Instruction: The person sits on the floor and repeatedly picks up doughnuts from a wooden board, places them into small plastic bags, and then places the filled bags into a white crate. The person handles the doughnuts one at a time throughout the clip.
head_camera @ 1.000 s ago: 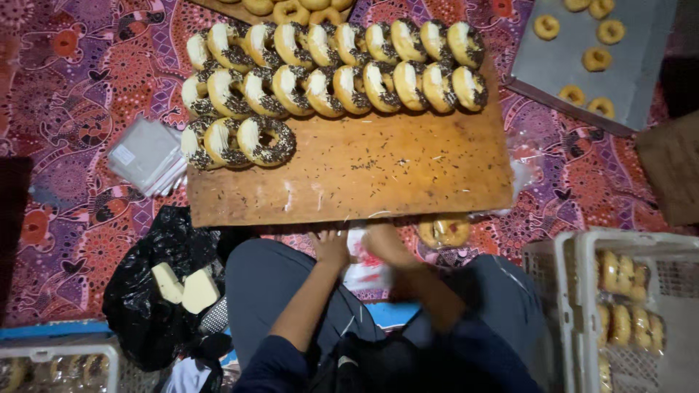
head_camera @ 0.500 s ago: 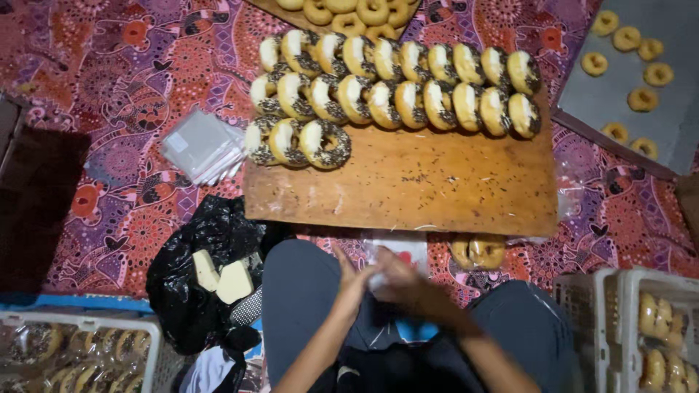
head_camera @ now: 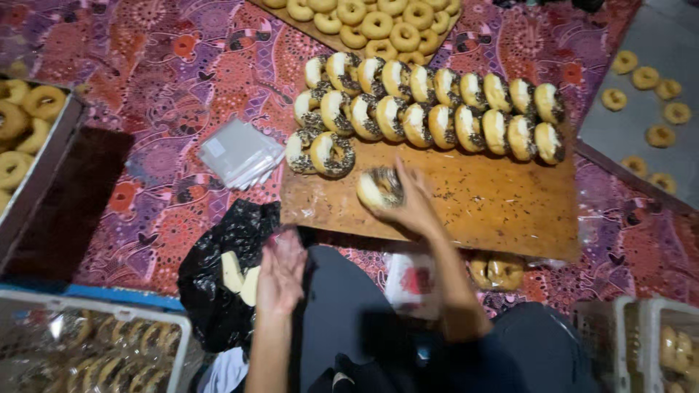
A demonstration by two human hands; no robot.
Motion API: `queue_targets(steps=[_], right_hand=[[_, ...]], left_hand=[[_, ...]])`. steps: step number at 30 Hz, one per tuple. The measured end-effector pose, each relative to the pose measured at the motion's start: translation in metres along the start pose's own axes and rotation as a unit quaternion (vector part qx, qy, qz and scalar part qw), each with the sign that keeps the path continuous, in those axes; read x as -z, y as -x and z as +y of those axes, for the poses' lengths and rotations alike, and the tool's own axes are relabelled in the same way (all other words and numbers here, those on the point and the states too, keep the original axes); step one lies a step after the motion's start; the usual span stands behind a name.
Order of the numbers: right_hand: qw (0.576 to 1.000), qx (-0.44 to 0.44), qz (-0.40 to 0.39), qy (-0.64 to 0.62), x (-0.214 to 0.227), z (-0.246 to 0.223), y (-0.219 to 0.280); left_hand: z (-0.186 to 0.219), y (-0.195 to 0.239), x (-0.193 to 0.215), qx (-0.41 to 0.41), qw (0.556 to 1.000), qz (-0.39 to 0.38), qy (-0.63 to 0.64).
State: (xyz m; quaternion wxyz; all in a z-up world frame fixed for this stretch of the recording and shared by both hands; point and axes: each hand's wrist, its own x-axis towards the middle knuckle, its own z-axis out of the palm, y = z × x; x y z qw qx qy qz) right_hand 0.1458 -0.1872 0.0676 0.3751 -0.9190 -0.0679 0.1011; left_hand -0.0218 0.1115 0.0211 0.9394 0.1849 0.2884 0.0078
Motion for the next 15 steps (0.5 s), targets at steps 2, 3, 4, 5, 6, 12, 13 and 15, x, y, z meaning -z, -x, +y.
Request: queue_targets(steps=[2, 3, 4, 5, 6, 12, 13, 15], right_hand=[[0.979, 0.114, 0.074, 0.151, 0.039, 0.034, 0.046], [0.989, 0.079, 0.07, 0.106, 0.045, 0.044, 0.067], [0.995, 0.044, 0.068, 0.061, 0.046, 0.049, 0.086], [0.998, 0.012, 0.066, 0.014, 0.046, 0.047, 0.094], [0.993, -0.047, 0.074, 0.075, 0.04, 0.04, 0.095], [0.968, -0.066, 0.24, 0.032, -0.009, -0.046, 0.073], [0.972, -0.032, 0.223, -0.071, -0.001, -0.053, 0.082], [0.956, 0.045, 0.175, -0.232, 0.015, -0.06, 0.115]], left_hand=[[0.003, 0.005, 0.01, -0.002, 1.0, 0.003, -0.022], [0.0, 0.008, 0.014, 0.0, 1.0, 0.011, -0.027], [-0.006, 0.009, 0.016, 0.002, 0.999, 0.018, -0.031], [-0.011, 0.007, 0.013, 0.004, 1.0, 0.012, -0.006], [-0.021, 0.004, 0.007, 0.006, 1.0, 0.006, 0.02], [-0.081, -0.018, -0.055, -0.04, 0.996, -0.015, 0.074], [-0.078, -0.016, -0.061, -0.042, 0.996, -0.02, 0.078], [-0.074, -0.008, -0.076, -0.04, 0.995, -0.029, 0.086]])
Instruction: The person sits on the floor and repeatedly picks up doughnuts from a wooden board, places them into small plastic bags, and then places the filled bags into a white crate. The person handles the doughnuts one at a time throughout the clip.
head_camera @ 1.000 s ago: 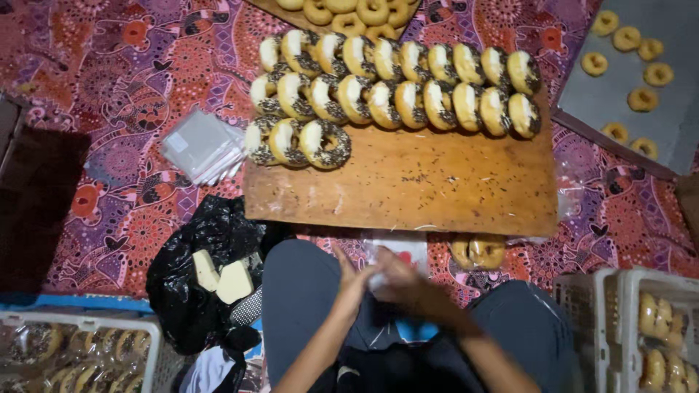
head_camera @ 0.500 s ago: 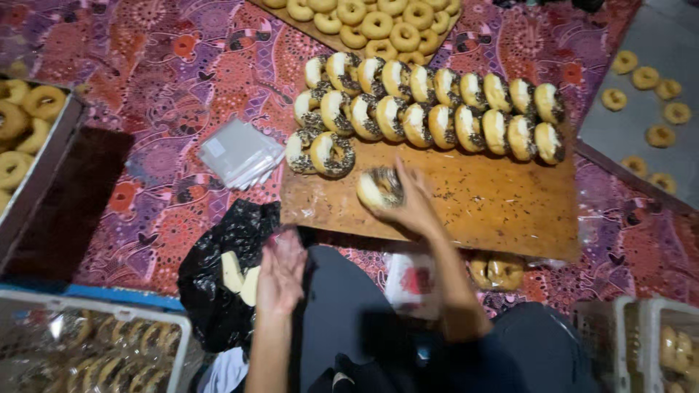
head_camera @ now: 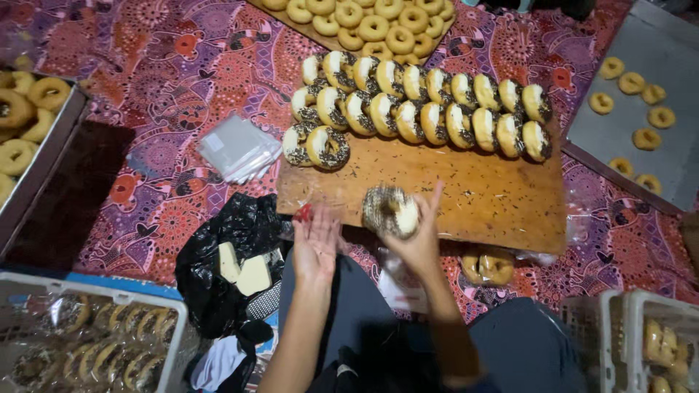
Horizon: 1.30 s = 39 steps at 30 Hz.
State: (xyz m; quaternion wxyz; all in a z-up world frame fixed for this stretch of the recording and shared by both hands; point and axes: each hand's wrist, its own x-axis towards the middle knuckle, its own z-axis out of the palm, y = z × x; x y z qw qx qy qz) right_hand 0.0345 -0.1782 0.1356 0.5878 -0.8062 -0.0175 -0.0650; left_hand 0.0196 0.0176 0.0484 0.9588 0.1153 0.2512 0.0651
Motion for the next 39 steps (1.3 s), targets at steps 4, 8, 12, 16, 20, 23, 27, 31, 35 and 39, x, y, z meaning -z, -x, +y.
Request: queue_targets(steps=[4, 8, 12, 16, 20, 23, 27, 31, 35, 39], right_hand=[[0.995, 0.06, -0.06, -0.045, 0.029, -0.012, 0.056], [0.994, 0.033, -0.102, -0.019, 0.048, -0.017, 0.068], [0.996, 0.017, -0.082, 0.014, 0.066, -0.032, 0.067], [0.992, 0.084, 0.029, 0.086, 0.09, -0.04, 0.088], [0.873, 0.316, 0.12, 0.352, 0.117, -0.037, 0.093], [0.945, 0.098, -0.062, 0.305, 0.143, -0.041, 0.082], [0.941, 0.008, -0.087, 0.328, 0.17, -0.056, 0.095], [0.863, 0.31, -0.121, 0.38, 0.189, -0.055, 0.118], [0.824, 0.4, -0.165, 0.366, 0.226, -0.035, 0.121], [0.775, 0.132, -0.09, 0.612, 0.247, -0.016, 0.112]], left_hand=[[-0.026, 0.039, -0.028, 0.005, 0.998, 0.017, -0.055], [-0.068, 0.077, -0.045, 0.013, 0.993, -0.014, -0.118], [-0.098, 0.088, -0.039, 0.038, 0.986, 0.043, -0.154], [-0.115, 0.087, -0.026, 0.194, 0.978, -0.075, -0.013], [-0.117, 0.099, -0.024, 0.21, 0.964, -0.064, -0.151], [-0.116, 0.114, -0.035, 0.139, 0.934, -0.13, -0.302], [-0.114, 0.148, -0.045, 0.001, 0.852, -0.236, -0.467], [-0.114, 0.182, -0.066, -0.013, 0.727, -0.337, -0.598], [-0.088, 0.223, -0.099, -0.089, 0.509, -0.419, -0.747], [-0.043, 0.232, -0.126, 0.042, 0.435, -0.354, -0.827]])
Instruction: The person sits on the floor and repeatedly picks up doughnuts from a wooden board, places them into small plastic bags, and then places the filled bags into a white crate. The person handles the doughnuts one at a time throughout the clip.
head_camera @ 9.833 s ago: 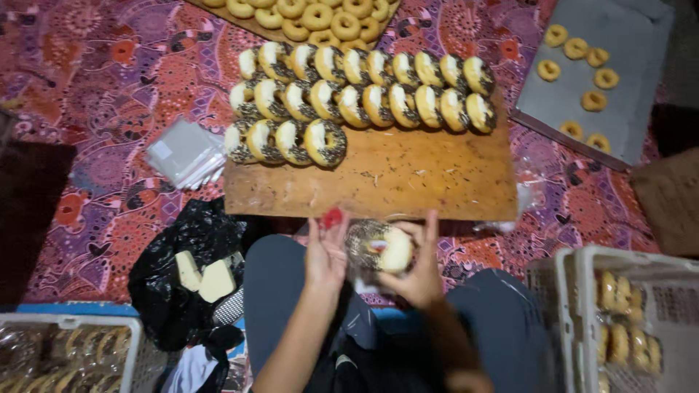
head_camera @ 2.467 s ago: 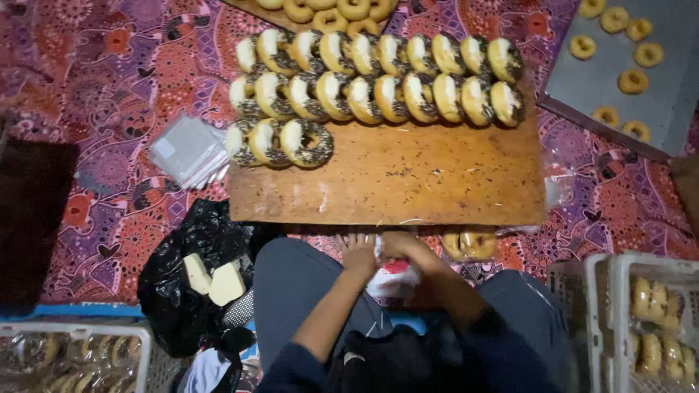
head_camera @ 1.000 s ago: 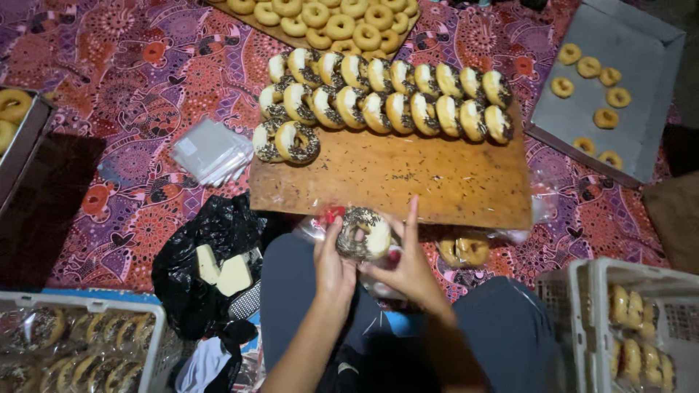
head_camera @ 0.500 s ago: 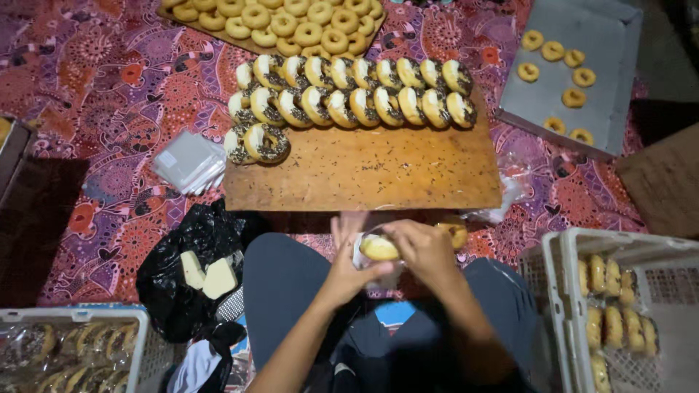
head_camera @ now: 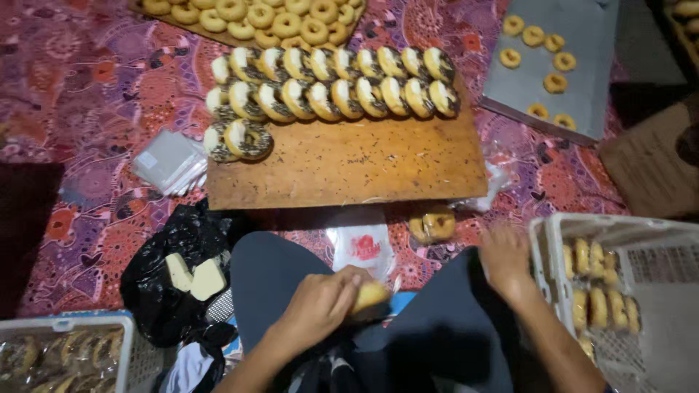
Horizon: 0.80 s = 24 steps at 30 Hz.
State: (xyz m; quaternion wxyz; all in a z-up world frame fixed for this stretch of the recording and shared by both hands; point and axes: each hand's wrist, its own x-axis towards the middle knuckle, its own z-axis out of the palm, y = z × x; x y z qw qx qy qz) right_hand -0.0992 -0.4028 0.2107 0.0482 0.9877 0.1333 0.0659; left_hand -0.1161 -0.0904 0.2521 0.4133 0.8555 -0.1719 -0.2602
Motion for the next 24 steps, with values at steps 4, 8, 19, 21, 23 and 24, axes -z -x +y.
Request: queue_targets(steps=[4, 8, 19, 21, 23, 24], right_hand=[[0.971, 0.187, 0.049, -0.139, -0.042, -0.038, 0.037], [0.751, 0.094, -0.105, -0.645, -0.072, -0.101, 0.056], [0.515, -0.099, 0.023, -0.851, -0.142, -0.194, -0.08], [0.592, -0.087, 0.014, -0.801, -0.155, -0.204, -0.089], [0.642, -0.06, -0.019, -0.764, -0.17, -0.216, -0.08], [0.653, -0.041, -0.049, -0.755, -0.18, -0.224, -0.071]], left_hand=[[-0.022, -0.012, -0.011, -0.406, 0.899, -0.011, -0.162], [-0.055, -0.033, -0.045, -0.263, 0.797, -0.085, 0.538], [-0.164, -0.021, -0.013, -0.046, 0.852, 0.504, 0.136], [-0.196, -0.002, -0.007, -0.056, 0.843, 0.527, 0.095], [-0.226, 0.021, -0.026, 0.058, 0.845, 0.503, 0.174], [-0.24, 0.027, -0.039, 0.079, 0.84, 0.497, 0.202]])
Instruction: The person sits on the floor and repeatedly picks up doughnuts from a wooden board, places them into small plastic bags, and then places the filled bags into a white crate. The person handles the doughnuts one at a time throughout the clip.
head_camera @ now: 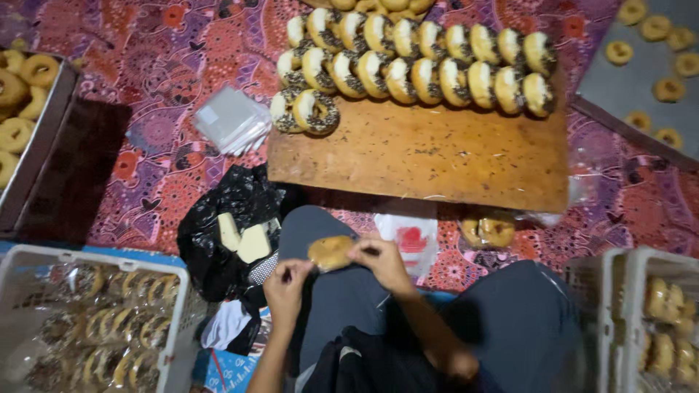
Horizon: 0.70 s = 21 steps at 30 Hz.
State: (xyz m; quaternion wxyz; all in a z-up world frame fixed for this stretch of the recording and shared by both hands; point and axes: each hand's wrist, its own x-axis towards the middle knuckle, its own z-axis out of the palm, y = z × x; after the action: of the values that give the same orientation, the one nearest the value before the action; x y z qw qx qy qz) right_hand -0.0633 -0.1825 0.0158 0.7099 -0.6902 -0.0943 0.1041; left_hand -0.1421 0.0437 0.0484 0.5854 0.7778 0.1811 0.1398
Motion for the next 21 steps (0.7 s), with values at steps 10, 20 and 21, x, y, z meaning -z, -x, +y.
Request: queue_targets(steps=[10, 20, 21], right_hand=[[0.942, -0.277, 0.039, -0.187, 0.045, 0.134, 0.0], [0.973, -0.051, 0.067, 0.213, 0.104, 0.03, 0.052], [0.976, -0.069, 0.071, 0.191, 0.114, 0.023, 0.05]], left_hand=[[-0.064, 0.005, 0.016, 0.343, 0.918, -0.102, 0.171], [-0.009, 0.017, -0.076, 0.26, 0.925, -0.234, 0.146], [-0.005, 0.016, -0.085, 0.258, 0.923, -0.241, 0.154]])
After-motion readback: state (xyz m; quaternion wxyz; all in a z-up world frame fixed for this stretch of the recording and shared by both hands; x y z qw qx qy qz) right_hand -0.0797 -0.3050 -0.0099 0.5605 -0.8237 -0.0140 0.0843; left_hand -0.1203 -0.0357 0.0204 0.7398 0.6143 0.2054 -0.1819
